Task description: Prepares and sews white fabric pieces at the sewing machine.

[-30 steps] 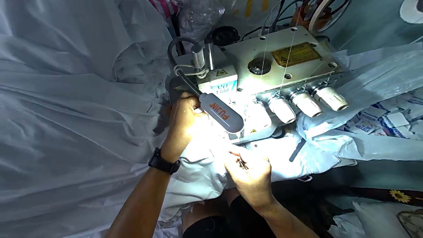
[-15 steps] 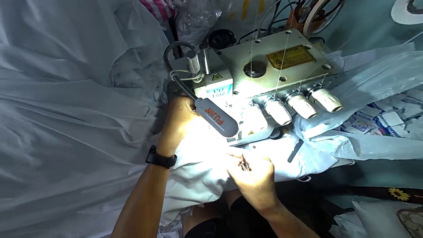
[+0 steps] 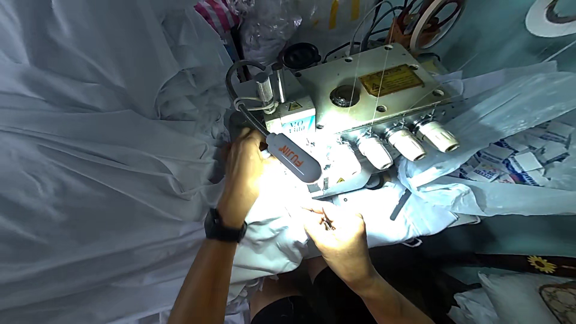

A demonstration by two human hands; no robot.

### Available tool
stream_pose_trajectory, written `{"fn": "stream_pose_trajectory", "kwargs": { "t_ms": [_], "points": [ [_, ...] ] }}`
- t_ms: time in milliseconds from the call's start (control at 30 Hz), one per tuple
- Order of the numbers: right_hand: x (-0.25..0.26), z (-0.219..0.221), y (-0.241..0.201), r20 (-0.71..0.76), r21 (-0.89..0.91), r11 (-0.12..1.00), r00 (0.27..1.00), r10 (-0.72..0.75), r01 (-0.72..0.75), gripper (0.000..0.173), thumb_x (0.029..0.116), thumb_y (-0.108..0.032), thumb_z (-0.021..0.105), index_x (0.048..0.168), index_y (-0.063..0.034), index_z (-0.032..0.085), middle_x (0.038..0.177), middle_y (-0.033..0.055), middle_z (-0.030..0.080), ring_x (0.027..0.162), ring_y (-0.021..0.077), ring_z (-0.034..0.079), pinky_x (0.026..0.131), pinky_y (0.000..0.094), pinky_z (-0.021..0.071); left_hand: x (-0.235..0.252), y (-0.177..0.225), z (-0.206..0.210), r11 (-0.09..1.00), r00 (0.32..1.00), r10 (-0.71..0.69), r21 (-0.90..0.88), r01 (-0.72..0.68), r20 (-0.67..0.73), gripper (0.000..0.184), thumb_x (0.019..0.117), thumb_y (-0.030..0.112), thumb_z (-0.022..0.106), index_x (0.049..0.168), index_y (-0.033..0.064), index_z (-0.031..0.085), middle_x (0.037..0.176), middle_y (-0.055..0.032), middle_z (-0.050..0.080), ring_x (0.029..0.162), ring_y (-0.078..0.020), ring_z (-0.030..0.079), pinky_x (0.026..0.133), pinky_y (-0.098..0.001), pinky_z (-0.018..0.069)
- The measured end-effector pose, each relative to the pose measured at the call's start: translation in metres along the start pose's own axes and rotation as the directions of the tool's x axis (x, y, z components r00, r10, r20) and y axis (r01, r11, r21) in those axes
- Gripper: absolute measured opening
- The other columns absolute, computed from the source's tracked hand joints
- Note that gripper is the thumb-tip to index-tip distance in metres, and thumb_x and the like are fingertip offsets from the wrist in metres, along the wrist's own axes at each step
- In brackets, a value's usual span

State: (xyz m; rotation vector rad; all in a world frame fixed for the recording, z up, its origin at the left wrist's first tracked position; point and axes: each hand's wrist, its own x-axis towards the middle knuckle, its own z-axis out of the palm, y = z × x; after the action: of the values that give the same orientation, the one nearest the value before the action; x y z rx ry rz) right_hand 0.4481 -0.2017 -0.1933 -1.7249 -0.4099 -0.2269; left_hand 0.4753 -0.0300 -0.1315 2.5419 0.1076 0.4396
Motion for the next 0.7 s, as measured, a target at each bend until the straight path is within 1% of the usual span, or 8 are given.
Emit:
{"fn": "stream_pose_trajectory", "kwargs": {
  "t_ms": [33, 67, 133, 233, 300, 367, 533, 700],
  "points": [
    [0.000, 0.000, 0.001, 0.009, -0.003, 1.000, 1.000, -0.007, 0.007, 0.011, 0.0823, -0.002, 0.068, 0.087, 0.0050, 0.074, 0.070, 0.0015, 0.068, 0.061, -0.0088, 0.054, 0.061, 0.0051, 0.0442, -0.006, 0.006, -0.003, 0.997, 0.999, 0.002, 0.072, 0.000, -0.037, 0.025, 0.0901, 0.009, 0.073, 0.111, -0.0019, 0.064, 0.110, -0.0225, 0.063, 0.100, -0.0381, 0.063, 0.084, -0.0589, 0.0477],
    [0.000, 0.000, 0.002, 0.017, -0.003, 1.000, 1.000, -0.019, 0.019, 0.011, 0.0830, -0.003, 0.068, 0.087, 0.0047, 0.075, 0.071, 0.0017, 0.068, 0.062, -0.0085, 0.055, 0.062, 0.0053, 0.0447, -0.013, 0.013, -0.005, 0.993, 0.996, 0.002, 0.117, 0.009, -0.093, 0.026, 0.0900, 0.010, 0.073, 0.111, -0.0024, 0.064, 0.110, -0.0230, 0.064, 0.100, -0.0395, 0.063, 0.082, -0.0590, 0.0484],
    [0.000, 0.001, 0.006, 0.033, 0.013, 0.999, 0.998, -0.046, 0.046, 0.012, 0.0850, -0.004, 0.067, 0.090, 0.0047, 0.075, 0.073, 0.0028, 0.070, 0.064, -0.0076, 0.057, 0.064, 0.0058, 0.0461, -0.037, 0.029, -0.005, 0.985, 0.988, -0.045, 0.158, 0.069, -0.148, 0.018, 0.0859, 0.010, 0.073, 0.097, -0.0026, 0.066, 0.098, -0.0202, 0.065, 0.088, -0.0352, 0.066, 0.071, -0.0516, 0.0544],
    [-0.005, 0.005, 0.009, 0.015, 0.067, 0.996, 0.998, -0.068, 0.066, 0.014, 0.0847, -0.002, 0.065, 0.092, 0.0089, 0.071, 0.071, 0.0026, 0.065, 0.062, -0.0073, 0.053, 0.062, 0.0062, 0.0442, -0.068, 0.033, 0.022, 0.981, 0.980, -0.116, 0.135, 0.139, -0.160, 0.036, 0.0859, 0.039, 0.073, 0.079, 0.0033, 0.070, 0.092, -0.0142, 0.066, 0.091, -0.0322, 0.064, 0.077, -0.0503, 0.0476],
    [-0.011, 0.003, 0.009, 0.012, 0.110, 0.994, 1.000, -0.018, 0.017, 0.019, 0.0854, -0.003, 0.070, 0.100, 0.0090, 0.068, 0.075, 0.0007, 0.066, 0.063, -0.0079, 0.055, 0.060, 0.0062, 0.0463, -0.074, 0.029, 0.034, 0.987, 0.971, -0.131, 0.071, 0.147, -0.198, 0.027, 0.0839, 0.032, 0.073, 0.074, 0.0071, 0.069, 0.095, -0.0104, 0.066, 0.095, -0.0286, 0.061, 0.084, -0.0508, 0.0412],
    [-0.016, -0.001, 0.010, -0.003, 0.092, 0.996, 1.000, 0.011, -0.011, 0.022, 0.0838, -0.006, 0.073, 0.100, 0.0062, 0.064, 0.074, -0.0015, 0.063, 0.062, -0.0087, 0.051, 0.059, 0.0055, 0.0435, -0.075, 0.028, 0.034, 0.992, 0.971, -0.122, 0.008, 0.126, -0.208, 0.019, 0.0848, 0.026, 0.071, 0.075, 0.0091, 0.070, 0.094, -0.0069, 0.068, 0.094, -0.0230, 0.063, 0.087, -0.0503, 0.0404],
    [-0.016, -0.008, 0.013, 0.018, 0.110, 0.993, 0.999, 0.048, -0.050, 0.020, 0.0831, -0.007, 0.074, 0.097, 0.0040, 0.065, 0.073, -0.0033, 0.060, 0.061, -0.0093, 0.048, 0.058, 0.0047, 0.0408, -0.075, 0.029, 0.035, 0.996, 0.963, -0.068, -0.066, 0.053, -0.260, 0.010, 0.0841, 0.016, 0.070, 0.080, 0.0077, 0.067, 0.074, -0.0003, 0.066, 0.076, -0.0091, 0.062, 0.095, -0.0409, 0.0385],
    [-0.016, -0.006, 0.012, 0.024, 0.144, 0.988, 0.998, 0.050, -0.053, 0.019, 0.0836, -0.005, 0.073, 0.097, 0.0041, 0.064, 0.074, -0.0034, 0.060, 0.061, -0.0091, 0.048, 0.057, 0.0050, 0.0404, -0.073, 0.027, 0.042, 0.987, 0.938, -0.097, -0.156, 0.047, -0.333, 0.014, 0.0788, 0.013, 0.077, 0.087, 0.0063, 0.067, 0.079, 0.0012, 0.072, 0.078, -0.0029, 0.066, 0.101, -0.0399, 0.0402]
  ]
}}
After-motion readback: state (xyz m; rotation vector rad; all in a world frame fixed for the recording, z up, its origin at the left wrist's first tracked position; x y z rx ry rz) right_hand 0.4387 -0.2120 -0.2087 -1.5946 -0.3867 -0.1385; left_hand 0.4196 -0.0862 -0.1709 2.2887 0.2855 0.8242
